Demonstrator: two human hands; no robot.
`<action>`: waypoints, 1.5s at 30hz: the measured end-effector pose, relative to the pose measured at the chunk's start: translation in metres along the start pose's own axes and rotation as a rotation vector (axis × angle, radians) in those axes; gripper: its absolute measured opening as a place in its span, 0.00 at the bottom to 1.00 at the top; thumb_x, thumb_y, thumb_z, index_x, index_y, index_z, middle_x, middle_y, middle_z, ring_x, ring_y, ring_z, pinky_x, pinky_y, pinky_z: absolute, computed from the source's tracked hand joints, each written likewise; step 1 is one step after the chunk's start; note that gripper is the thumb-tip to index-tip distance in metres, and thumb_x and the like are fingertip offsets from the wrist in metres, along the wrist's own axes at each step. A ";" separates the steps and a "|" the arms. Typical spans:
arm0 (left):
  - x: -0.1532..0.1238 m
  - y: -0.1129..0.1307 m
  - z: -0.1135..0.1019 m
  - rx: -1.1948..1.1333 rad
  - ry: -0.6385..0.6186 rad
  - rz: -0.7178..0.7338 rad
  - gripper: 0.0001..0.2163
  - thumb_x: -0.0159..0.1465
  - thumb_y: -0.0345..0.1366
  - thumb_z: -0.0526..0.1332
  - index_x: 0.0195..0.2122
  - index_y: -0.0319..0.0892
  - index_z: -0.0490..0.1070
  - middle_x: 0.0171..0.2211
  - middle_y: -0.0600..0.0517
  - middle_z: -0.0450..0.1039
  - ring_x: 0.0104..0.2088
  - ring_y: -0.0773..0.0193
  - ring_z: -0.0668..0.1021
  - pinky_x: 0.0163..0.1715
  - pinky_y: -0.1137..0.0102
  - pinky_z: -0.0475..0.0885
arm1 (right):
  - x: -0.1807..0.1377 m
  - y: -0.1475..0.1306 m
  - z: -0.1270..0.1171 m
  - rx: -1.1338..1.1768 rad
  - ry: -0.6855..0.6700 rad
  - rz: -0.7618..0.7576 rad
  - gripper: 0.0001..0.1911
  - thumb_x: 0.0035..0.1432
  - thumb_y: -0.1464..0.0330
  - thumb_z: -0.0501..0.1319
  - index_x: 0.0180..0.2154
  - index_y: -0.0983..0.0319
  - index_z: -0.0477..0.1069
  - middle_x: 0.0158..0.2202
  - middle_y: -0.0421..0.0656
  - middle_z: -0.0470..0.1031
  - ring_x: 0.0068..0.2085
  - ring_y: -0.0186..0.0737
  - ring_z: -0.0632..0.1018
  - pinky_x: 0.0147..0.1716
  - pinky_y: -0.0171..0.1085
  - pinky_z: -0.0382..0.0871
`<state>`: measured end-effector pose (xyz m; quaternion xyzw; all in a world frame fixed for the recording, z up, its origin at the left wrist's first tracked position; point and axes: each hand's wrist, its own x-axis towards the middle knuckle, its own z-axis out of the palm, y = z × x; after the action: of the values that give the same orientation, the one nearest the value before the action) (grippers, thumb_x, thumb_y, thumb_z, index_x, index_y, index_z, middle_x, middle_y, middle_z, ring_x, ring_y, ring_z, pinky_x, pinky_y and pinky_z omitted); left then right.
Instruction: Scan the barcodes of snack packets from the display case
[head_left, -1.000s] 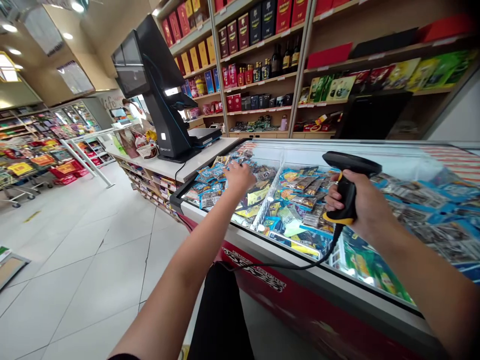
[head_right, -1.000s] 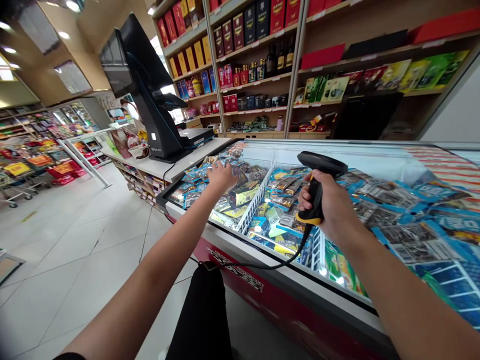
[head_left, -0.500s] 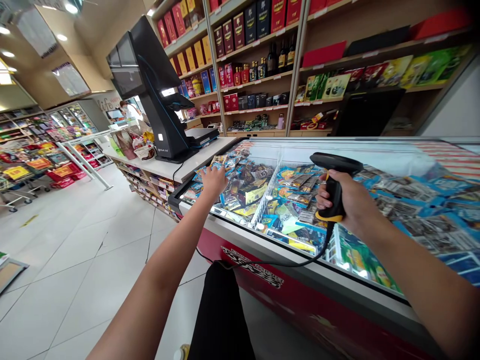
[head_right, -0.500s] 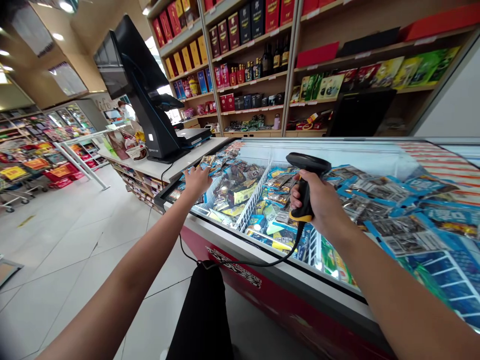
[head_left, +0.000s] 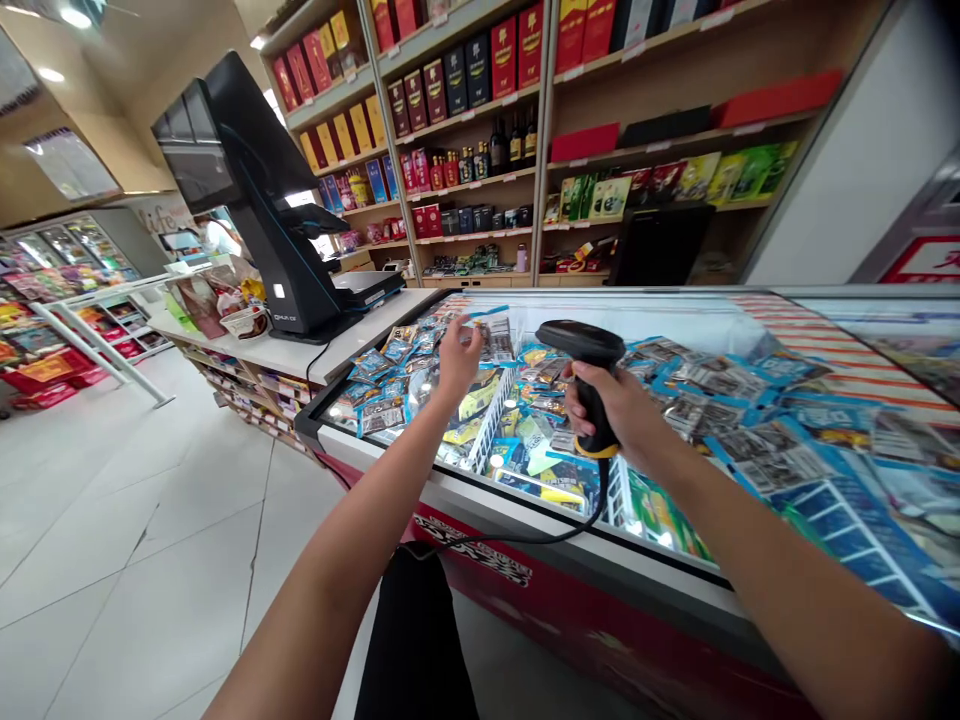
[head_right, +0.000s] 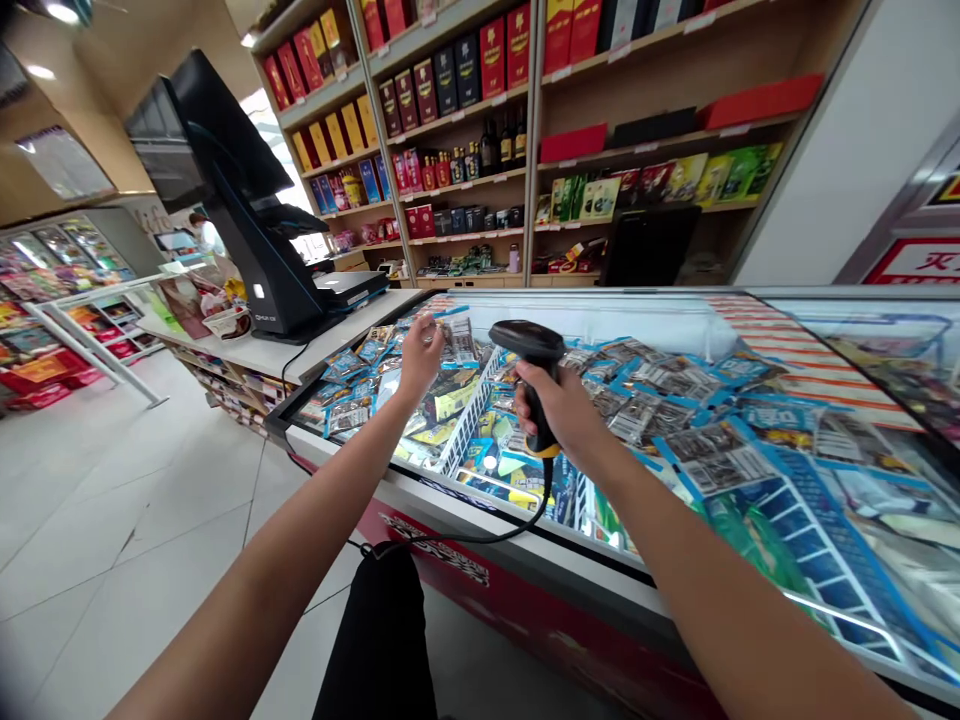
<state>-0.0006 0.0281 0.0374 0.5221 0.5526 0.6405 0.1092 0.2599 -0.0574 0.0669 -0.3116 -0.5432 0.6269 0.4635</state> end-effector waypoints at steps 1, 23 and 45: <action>-0.002 0.000 0.012 -0.033 -0.014 -0.022 0.11 0.74 0.31 0.66 0.57 0.42 0.79 0.45 0.45 0.85 0.46 0.56 0.86 0.49 0.65 0.79 | 0.001 0.002 0.000 -0.025 -0.010 -0.005 0.25 0.55 0.48 0.78 0.38 0.57 0.72 0.20 0.35 0.69 0.17 0.32 0.65 0.17 0.33 0.60; -0.006 -0.017 0.009 -0.179 0.026 -0.271 0.19 0.75 0.42 0.71 0.64 0.42 0.83 0.47 0.46 0.87 0.34 0.64 0.83 0.37 0.68 0.82 | 0.002 0.011 0.001 -0.255 -0.088 0.144 0.22 0.68 0.51 0.74 0.35 0.58 0.70 0.22 0.38 0.71 0.17 0.32 0.68 0.18 0.34 0.65; -0.052 0.010 0.034 0.809 -0.613 0.107 0.27 0.83 0.47 0.50 0.77 0.48 0.70 0.77 0.41 0.70 0.76 0.41 0.71 0.76 0.48 0.65 | 0.007 -0.001 -0.011 0.062 0.067 0.135 0.17 0.64 0.54 0.73 0.40 0.58 0.72 0.21 0.35 0.67 0.17 0.31 0.63 0.16 0.32 0.61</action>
<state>0.0536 0.0073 0.0121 0.7141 0.6713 0.1972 0.0223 0.2672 -0.0465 0.0662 -0.3538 -0.4855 0.6623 0.4477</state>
